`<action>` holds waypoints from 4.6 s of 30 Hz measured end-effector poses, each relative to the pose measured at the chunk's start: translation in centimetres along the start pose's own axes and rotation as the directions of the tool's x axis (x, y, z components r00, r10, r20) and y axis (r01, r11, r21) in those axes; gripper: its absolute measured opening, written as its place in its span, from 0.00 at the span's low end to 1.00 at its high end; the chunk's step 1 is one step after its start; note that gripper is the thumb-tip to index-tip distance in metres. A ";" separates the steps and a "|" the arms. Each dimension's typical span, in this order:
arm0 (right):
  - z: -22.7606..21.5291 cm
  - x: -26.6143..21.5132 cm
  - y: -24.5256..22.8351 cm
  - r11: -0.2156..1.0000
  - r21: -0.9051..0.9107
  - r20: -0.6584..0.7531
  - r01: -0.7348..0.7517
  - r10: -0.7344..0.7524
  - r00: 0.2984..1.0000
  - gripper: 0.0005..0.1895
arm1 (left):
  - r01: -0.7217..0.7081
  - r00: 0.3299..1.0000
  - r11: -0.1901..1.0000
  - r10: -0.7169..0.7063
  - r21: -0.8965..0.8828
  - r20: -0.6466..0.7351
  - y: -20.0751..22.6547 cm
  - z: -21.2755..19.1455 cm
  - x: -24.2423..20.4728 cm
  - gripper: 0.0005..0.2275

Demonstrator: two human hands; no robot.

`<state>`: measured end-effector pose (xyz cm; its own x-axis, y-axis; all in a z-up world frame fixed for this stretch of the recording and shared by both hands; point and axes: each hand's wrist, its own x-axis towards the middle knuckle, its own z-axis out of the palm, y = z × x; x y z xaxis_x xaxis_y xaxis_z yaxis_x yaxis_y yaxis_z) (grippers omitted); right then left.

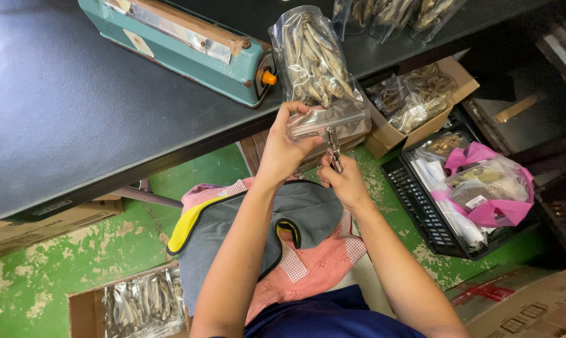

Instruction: The person places dried fish into clear plastic bags, seals them using a heat sealer, and stacks the finished packages on the table. The person repeats this process for several bags throughout the clip.

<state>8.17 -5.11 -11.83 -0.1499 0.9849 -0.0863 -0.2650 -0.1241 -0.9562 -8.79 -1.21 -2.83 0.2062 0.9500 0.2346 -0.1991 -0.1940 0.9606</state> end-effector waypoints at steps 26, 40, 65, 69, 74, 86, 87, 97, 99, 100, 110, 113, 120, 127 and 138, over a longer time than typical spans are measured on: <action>-1.3 -1.4 -1.8 0.974 -0.010 0.062 0.228 -0.227 0.972 0.08 | -0.023 0.996 1.000 0.021 -0.017 -0.086 1.6 -0.7 3.3 0.28; 0.3 4.6 -10.1 0.929 0.317 0.140 0.188 -0.242 0.960 0.43 | -0.095 0.963 0.993 0.074 -0.069 -0.260 0.6 -2.1 4.6 0.29; 0.8 9.7 -20.0 0.757 -0.089 0.032 0.647 -0.647 0.761 0.21 | 0.115 0.973 0.893 -0.189 -0.435 -0.131 4.0 -4.0 1.5 0.20; -2.0 4.8 -13.9 0.827 -0.046 0.072 0.560 -0.556 0.828 0.17 | 0.307 0.928 0.677 -0.368 -0.669 0.053 3.2 -2.8 3.0 0.31; -3.8 1.6 -7.8 0.807 -0.214 -0.179 0.551 -0.587 0.790 0.24 | 0.266 0.944 0.863 -0.323 -0.429 -0.065 1.1 0.8 4.4 0.31; -3.3 0.0 -1.2 0.874 -0.455 -0.071 0.171 -0.227 0.971 0.09 | 0.102 0.985 0.982 -0.122 -0.158 -0.124 -0.8 3.4 4.5 0.40; -3.4 -0.2 -1.3 0.867 -0.475 -0.063 0.151 -0.205 0.977 0.09 | 0.041 0.991 0.993 -0.055 -0.115 -0.124 -1.1 3.4 4.3 0.41; -2.8 0.0 -2.3 0.929 -0.357 -0.030 0.092 -0.110 0.993 0.06 | 0.113 0.979 0.979 -0.138 -0.169 -0.148 -2.4 3.6 4.1 0.40; -2.8 -0.1 -2.6 0.875 -0.477 -0.029 0.085 -0.113 0.993 0.08 | 0.081 0.981 0.983 -0.108 -0.168 -0.160 -2.4 3.6 4.1 0.40; -2.8 -0.1 -2.7 0.841 -0.535 -0.027 0.081 -0.113 0.993 0.09 | 0.085 0.980 0.983 -0.111 -0.162 -0.163 -2.3 3.6 4.1 0.41; -2.3 1.7 -2.6 0.939 -0.343 -0.130 0.010 -0.058 0.990 0.08 | 0.049 0.982 0.979 -0.084 -0.200 -0.168 -3.0 4.1 3.8 0.41; -2.1 1.6 -2.2 0.953 -0.301 -0.151 -0.012 -0.036 0.988 0.08 | 0.057 0.980 0.977 -0.093 -0.203 -0.174 -3.0 4.1 3.7 0.40; -2.1 1.6 -2.0 0.964 -0.267 -0.183 -0.018 -0.032 0.983 0.11 | 0.060 0.981 0.980 -0.093 -0.191 -0.169 -2.6 4.1 3.6 0.40; -2.3 1.7 -1.6 0.899 -0.434 -0.195 0.062 -0.161 0.967 0.14 | 0.081 0.978 0.980 -0.114 -0.184 -0.174 -2.4 4.3 3.5 0.40; -3.8 1.8 -12.6 0.661 -0.649 -0.098 0.377 -0.565 0.819 0.15 | 0.062 0.937 0.918 -0.189 -0.391 -0.293 0.1 -0.3 9.6 0.30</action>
<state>14.90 -1.34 -0.99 0.1204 0.8891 0.4417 0.3865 0.3678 -0.8458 -7.12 7.99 -0.56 -0.0501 0.9987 -0.0051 -0.5447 -0.0230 0.8383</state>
